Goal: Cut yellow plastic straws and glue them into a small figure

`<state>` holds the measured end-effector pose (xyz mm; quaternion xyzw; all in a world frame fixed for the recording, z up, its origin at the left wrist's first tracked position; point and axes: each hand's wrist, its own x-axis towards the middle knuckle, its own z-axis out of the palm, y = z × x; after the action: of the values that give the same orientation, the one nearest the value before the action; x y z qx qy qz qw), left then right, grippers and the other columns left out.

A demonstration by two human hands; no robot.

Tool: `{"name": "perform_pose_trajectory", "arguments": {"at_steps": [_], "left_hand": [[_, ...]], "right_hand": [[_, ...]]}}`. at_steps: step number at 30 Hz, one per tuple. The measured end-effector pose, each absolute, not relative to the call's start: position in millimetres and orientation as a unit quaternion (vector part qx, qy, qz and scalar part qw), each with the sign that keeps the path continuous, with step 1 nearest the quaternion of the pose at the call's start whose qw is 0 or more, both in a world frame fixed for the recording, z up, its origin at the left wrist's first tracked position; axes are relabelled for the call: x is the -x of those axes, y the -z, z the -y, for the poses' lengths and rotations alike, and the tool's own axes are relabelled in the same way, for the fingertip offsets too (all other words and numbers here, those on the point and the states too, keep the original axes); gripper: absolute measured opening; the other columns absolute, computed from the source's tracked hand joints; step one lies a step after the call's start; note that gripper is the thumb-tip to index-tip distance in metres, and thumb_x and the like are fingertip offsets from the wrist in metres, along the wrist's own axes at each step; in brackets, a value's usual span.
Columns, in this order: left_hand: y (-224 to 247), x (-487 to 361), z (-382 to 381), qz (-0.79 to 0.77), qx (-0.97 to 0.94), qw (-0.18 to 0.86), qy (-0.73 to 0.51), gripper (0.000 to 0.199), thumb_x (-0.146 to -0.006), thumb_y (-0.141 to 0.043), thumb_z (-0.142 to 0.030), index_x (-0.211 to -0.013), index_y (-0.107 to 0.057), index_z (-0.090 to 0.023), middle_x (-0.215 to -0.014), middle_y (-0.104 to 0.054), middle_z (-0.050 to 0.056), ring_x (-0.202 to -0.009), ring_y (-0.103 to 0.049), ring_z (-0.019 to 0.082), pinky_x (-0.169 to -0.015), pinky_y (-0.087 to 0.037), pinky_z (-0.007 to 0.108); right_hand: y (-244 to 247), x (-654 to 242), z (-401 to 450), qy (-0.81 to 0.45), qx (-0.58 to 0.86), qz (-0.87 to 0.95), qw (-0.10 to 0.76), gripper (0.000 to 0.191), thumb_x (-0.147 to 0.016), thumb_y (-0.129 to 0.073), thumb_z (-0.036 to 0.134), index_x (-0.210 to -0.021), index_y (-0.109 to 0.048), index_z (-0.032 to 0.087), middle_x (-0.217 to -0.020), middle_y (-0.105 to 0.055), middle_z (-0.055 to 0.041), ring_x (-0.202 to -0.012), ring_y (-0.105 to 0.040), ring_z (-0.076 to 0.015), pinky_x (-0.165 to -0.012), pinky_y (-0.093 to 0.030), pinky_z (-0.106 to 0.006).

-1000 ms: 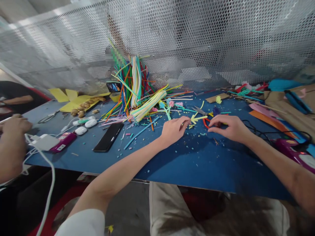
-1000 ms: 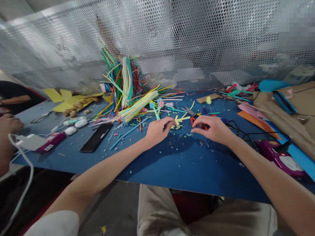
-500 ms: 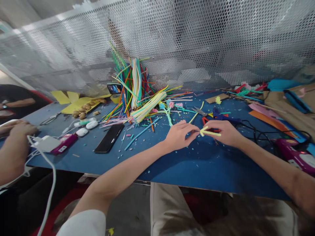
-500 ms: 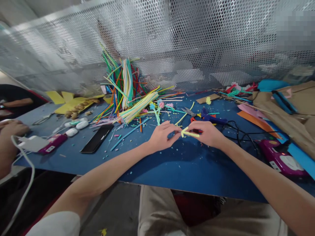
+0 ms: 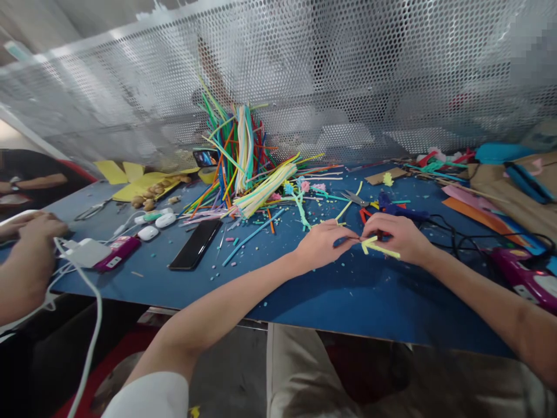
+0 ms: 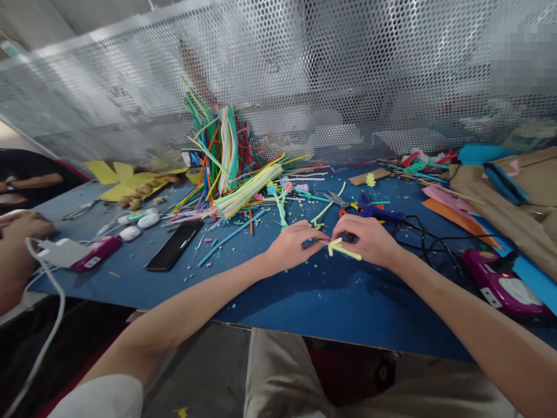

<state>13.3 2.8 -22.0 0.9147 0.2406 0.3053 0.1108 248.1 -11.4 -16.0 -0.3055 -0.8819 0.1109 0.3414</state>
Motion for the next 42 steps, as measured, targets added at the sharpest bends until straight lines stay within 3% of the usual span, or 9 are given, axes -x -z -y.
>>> {"name": "perform_pose_trajectory", "arguments": {"at_steps": [5,10,25,42], "left_hand": [[20.5,-10.4,-3.6,-0.249,-0.914,0.145,-0.287,0.023,-0.096,-0.053,-0.034,-0.1,-0.07,-0.019,-0.092,-0.074,0.004,-0.087,-0.066,0.015,-0.082,-0.052,0.027],[16.5,-8.7,-3.3,-0.249,-0.916,0.171,-0.264,0.025,-0.096,-0.053,-0.04,-0.1,-0.066,-0.019,-0.09,-0.072,0.006,-0.088,-0.066,0.016,-0.083,-0.051,0.028],[20.7,-9.5,-4.4,-0.211,-0.941,0.147,-0.218,0.015,-0.099,-0.046,-0.029,-0.097,-0.057,-0.018,-0.093,-0.067,0.006,-0.087,-0.061,0.017,-0.081,-0.046,0.028],[22.1,-9.1,-5.6,-0.244,-0.94,0.124,-0.205,0.018,-0.101,-0.039,-0.031,-0.099,-0.052,-0.019,-0.098,-0.063,0.007,-0.092,-0.057,0.019,-0.085,-0.046,0.032]], "right_hand": [[14.8,-248.9,14.0,0.02,0.272,0.917,0.29,0.013,-0.095,-0.055,0.028,-0.09,-0.066,0.023,-0.091,-0.072,-0.0047,-0.081,-0.067,-0.0179,-0.077,-0.05,-0.031],[15.1,-248.9,14.1,0.05,0.283,0.915,0.284,0.014,-0.095,-0.056,0.031,-0.092,-0.067,0.023,-0.093,-0.073,-0.0051,-0.083,-0.067,-0.0182,-0.078,-0.051,-0.03],[17.5,-248.6,9.2,0.003,0.256,0.931,0.259,0.022,-0.096,-0.052,0.036,-0.091,-0.068,0.022,-0.091,-0.072,-0.0064,-0.082,-0.068,-0.0194,-0.076,-0.048,-0.03],[13.1,-248.9,10.0,-0.071,0.292,0.918,0.257,0.02,-0.093,-0.056,0.035,-0.098,-0.069,0.021,-0.098,-0.072,-0.0078,-0.089,-0.067,-0.021,-0.081,-0.049,-0.031]]}}
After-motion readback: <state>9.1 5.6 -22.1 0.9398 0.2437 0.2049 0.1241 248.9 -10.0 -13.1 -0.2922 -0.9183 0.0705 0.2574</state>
